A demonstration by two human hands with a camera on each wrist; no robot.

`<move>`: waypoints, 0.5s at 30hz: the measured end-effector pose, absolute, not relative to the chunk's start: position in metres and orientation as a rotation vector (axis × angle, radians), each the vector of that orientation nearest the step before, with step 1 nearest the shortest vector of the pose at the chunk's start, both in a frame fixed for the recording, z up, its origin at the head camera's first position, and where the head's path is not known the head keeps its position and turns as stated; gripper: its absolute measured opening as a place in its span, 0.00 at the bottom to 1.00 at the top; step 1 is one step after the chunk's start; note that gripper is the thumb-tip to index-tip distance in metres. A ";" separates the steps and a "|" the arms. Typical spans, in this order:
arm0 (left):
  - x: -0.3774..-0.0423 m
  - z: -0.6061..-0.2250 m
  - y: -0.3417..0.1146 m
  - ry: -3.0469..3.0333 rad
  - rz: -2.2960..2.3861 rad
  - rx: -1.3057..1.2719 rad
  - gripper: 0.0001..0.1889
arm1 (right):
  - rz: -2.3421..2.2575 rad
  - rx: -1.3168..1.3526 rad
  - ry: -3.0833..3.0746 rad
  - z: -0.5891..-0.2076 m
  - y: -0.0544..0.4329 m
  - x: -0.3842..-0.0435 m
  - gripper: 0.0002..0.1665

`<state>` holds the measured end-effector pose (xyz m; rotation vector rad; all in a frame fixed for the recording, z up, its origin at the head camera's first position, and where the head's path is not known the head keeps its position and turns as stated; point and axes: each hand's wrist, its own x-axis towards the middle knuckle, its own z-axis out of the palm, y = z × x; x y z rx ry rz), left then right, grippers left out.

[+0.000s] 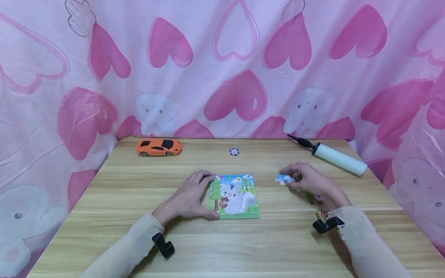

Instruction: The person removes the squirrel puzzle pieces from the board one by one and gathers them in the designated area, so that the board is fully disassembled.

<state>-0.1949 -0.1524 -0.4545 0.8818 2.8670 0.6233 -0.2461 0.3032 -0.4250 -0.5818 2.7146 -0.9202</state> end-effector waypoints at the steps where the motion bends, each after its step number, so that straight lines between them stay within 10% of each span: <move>1: -0.195 -0.455 -0.152 2.867 0.625 0.882 0.73 | -0.914 -0.575 2.713 -0.425 0.303 -0.246 0.28; 15: -0.195 -0.454 -0.153 2.863 0.621 0.885 0.73 | -0.976 -0.658 2.772 -0.401 0.273 -0.240 0.36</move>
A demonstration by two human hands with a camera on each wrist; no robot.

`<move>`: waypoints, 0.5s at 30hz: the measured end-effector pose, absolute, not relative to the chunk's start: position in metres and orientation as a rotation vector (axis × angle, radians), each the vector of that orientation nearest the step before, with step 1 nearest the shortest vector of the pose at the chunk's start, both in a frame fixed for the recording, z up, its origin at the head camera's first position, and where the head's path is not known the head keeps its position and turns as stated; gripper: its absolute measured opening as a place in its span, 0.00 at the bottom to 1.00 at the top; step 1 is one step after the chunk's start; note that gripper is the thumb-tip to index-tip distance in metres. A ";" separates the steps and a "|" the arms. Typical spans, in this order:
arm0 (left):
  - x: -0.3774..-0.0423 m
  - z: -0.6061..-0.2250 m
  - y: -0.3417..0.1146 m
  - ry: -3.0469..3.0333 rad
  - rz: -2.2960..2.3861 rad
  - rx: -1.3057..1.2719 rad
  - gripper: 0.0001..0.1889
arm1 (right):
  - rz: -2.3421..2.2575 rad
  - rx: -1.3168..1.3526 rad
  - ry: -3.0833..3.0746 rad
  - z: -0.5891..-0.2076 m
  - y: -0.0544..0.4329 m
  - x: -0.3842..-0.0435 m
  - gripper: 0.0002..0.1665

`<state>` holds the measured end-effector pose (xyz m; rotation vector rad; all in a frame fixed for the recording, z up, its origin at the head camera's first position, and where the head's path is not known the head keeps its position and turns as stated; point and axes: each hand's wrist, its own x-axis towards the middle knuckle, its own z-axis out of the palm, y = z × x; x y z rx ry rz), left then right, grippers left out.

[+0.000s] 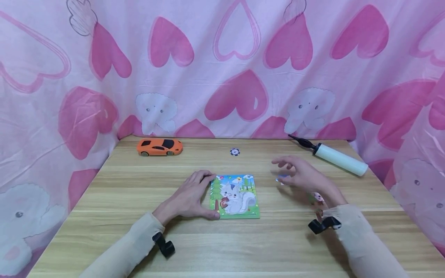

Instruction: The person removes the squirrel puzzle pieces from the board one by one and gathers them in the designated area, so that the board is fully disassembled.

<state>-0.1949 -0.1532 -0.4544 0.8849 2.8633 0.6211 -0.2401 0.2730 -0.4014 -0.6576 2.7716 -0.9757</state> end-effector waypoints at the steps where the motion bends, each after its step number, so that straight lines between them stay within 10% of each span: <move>1: -0.195 -0.454 -0.153 2.863 0.622 0.884 0.73 | -1.003 -0.665 2.788 -0.398 0.268 -0.241 0.35; 15: -0.195 -0.455 -0.153 2.870 0.613 0.897 0.72 | -1.286 -0.756 2.767 -0.366 0.206 -0.234 0.38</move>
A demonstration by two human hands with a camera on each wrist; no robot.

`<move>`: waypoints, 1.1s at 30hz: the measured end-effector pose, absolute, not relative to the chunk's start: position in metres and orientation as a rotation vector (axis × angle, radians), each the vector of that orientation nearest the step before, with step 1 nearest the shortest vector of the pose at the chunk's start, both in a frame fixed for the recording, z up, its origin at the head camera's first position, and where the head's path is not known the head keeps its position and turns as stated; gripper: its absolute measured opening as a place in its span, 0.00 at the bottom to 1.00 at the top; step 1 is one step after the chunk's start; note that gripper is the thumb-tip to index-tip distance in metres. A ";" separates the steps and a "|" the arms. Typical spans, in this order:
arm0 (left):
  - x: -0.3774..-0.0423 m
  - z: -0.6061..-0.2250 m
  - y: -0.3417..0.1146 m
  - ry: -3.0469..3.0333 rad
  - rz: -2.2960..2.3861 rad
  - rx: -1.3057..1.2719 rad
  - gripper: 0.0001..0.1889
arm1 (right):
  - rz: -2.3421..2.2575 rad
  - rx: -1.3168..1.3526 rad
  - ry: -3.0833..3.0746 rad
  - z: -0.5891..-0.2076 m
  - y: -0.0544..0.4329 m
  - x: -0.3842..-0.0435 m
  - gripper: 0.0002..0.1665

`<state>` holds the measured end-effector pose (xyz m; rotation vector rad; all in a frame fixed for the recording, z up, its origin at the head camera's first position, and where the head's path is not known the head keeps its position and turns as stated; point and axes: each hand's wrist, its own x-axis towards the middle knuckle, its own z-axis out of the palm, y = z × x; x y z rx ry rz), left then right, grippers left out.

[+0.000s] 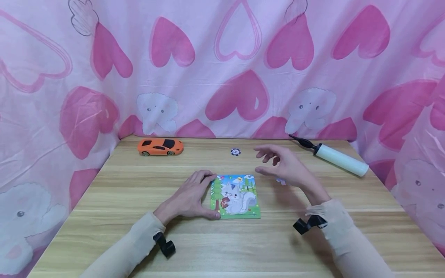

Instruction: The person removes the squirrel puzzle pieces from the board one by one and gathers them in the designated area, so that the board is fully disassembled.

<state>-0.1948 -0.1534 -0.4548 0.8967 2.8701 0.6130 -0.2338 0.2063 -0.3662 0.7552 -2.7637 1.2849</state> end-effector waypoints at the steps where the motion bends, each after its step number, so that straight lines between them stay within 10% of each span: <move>1: -0.195 -0.455 -0.153 2.871 0.611 0.898 0.72 | 1.298 0.762 -2.757 -0.366 0.203 -0.233 0.39; 33: -0.195 -0.456 -0.153 2.861 0.632 0.896 0.72 | 1.141 0.975 -3.045 -0.422 0.148 -0.213 0.47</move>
